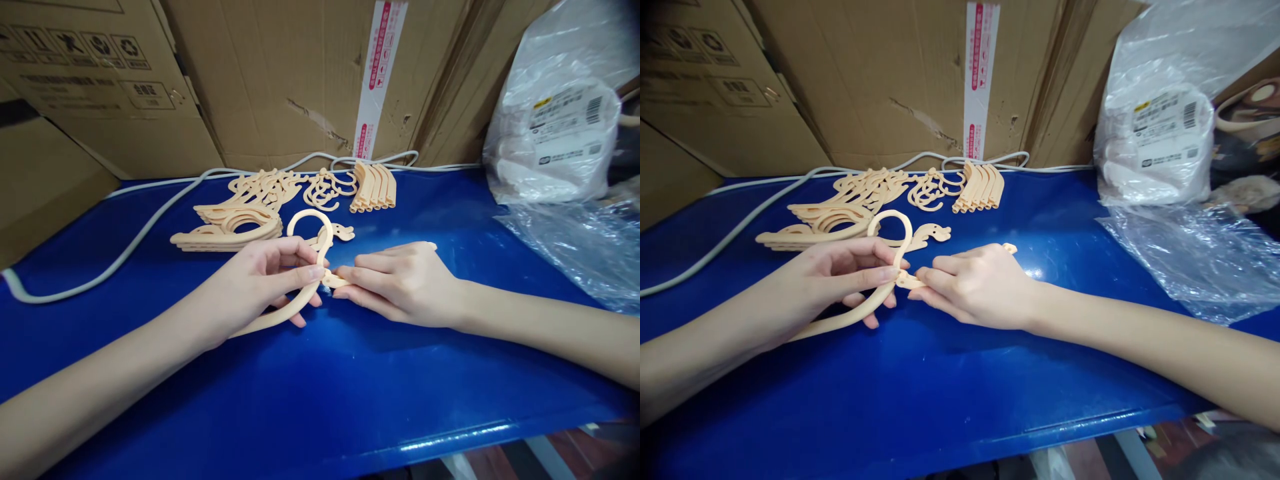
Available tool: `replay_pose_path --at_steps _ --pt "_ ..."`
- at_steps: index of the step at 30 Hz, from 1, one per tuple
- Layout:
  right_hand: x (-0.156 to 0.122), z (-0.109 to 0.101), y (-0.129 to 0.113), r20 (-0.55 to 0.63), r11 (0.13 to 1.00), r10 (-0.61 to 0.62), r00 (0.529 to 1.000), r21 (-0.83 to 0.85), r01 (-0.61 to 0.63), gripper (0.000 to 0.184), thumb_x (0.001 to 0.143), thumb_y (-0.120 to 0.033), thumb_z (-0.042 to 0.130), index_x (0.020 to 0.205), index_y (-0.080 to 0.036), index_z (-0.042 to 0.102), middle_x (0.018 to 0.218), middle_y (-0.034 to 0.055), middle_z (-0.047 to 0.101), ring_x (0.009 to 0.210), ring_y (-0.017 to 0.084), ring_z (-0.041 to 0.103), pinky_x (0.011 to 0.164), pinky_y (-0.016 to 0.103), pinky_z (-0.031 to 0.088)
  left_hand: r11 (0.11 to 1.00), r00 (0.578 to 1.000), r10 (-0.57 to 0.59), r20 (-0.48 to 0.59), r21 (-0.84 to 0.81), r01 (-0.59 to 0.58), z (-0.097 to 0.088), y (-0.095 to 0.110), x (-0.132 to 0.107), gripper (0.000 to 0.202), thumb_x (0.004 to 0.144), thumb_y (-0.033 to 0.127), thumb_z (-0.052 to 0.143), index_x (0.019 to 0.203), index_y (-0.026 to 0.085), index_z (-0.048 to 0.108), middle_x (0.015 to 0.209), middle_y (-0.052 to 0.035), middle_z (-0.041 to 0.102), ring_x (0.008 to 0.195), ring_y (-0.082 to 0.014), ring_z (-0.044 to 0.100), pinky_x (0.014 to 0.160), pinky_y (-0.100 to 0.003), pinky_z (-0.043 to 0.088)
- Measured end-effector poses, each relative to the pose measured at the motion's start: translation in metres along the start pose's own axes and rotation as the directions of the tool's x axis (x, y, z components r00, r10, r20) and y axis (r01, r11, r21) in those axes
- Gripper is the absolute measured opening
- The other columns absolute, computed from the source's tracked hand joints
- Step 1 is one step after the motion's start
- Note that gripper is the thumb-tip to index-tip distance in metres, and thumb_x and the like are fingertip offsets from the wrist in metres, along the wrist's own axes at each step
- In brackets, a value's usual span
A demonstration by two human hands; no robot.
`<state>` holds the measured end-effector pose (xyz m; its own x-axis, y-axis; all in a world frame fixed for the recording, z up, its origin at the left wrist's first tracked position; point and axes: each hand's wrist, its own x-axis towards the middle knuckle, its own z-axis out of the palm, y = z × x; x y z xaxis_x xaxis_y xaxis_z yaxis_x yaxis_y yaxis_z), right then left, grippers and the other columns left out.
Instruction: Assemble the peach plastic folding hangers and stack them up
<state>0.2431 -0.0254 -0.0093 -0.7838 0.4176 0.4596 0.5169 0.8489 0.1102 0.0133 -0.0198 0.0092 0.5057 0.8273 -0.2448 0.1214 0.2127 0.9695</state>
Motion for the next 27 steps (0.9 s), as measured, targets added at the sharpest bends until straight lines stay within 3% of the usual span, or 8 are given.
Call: replay_pose_path --at_steps 18,27 --pt "0.0003 -0.0019 -0.0095 0.072 0.995 0.080 0.994 0.056 -0.084 0.046 0.107 -0.035 0.040 0.084 -0.013 0.073 0.066 0.0001 0.064 0.053 0.010 0.057 0.049 0.031 0.023 0.994 0.999 0.040 -0.003 0.106 -0.040 0.0032 0.0009 -0.0020 0.014 0.081 0.028 0.069 0.086 0.016 0.062 0.065 0.0040 0.067 0.056 -0.0109 0.066 0.044 -0.015 0.056" --pt "0.0011 -0.0030 -0.0050 0.094 0.992 0.087 0.992 0.084 -0.095 0.048 0.108 -0.036 0.037 0.090 -0.014 0.076 0.066 0.0004 0.065 0.055 0.010 0.059 0.050 0.030 0.024 0.979 0.997 0.074 0.039 0.185 -0.080 0.0037 0.0013 -0.0009 0.013 0.085 0.029 0.062 0.089 0.017 0.060 0.064 0.0041 0.067 0.055 -0.0106 0.064 0.045 -0.016 0.054"
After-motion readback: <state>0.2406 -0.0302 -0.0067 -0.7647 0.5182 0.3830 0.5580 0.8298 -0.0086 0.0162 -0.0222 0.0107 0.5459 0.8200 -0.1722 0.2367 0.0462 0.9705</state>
